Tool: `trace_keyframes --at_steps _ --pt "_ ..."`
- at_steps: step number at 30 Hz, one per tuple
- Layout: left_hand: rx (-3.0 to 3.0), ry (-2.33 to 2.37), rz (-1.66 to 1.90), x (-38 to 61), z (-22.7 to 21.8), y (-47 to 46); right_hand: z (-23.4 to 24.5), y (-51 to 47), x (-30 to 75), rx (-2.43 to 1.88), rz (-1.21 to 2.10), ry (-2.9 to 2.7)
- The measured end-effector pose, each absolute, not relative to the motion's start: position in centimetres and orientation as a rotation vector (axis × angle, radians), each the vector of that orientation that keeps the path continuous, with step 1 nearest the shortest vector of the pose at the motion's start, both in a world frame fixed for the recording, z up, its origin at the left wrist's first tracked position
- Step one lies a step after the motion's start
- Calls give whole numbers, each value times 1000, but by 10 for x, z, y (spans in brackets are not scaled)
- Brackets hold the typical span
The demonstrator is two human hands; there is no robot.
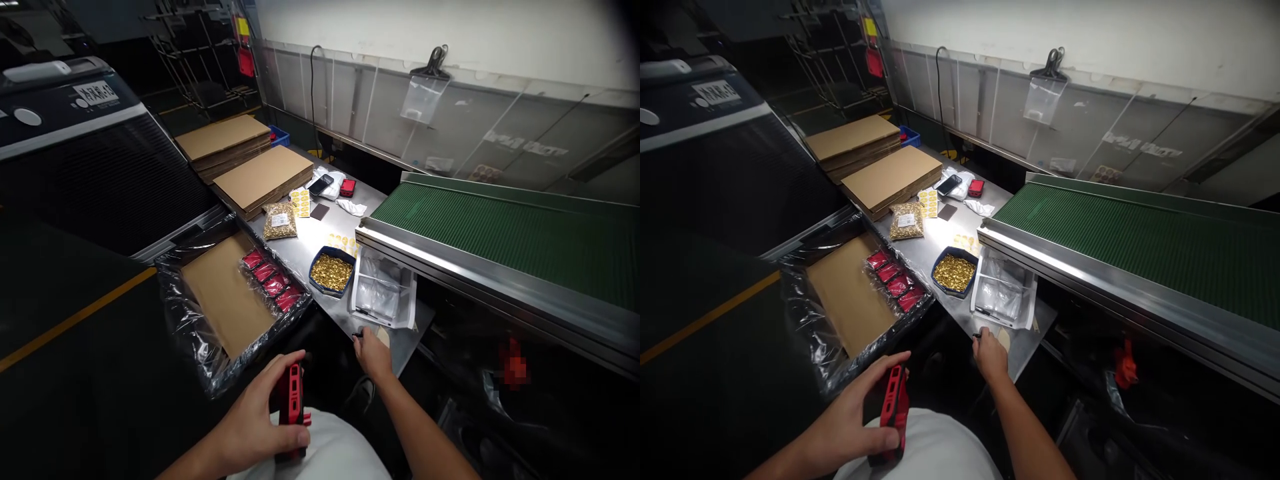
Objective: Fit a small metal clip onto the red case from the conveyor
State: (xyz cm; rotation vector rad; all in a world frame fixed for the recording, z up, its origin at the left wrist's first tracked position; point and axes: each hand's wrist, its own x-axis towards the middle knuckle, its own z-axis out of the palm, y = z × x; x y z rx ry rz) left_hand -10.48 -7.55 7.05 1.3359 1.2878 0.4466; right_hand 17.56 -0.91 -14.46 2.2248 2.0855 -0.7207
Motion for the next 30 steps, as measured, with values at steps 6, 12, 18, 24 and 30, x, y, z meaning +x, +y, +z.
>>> trace_keyframes --at_steps 6,12,18,24,30 --pt "1229 1199 509 -99 53 -77 -144 -23 180 2336 -721 1958" --pt "879 1016 591 -110 21 -78 -144 -45 190 2405 -735 1918" --pt "841 1243 561 -139 13 -64 -143 -63 211 2628 -831 1787" --pt "710 1290 799 -115 -4 -62 -153 -95 240 2827 -889 1471" --pt "-29 596 537 -84 -13 -62 -137 -102 227 2928 -1246 1485"
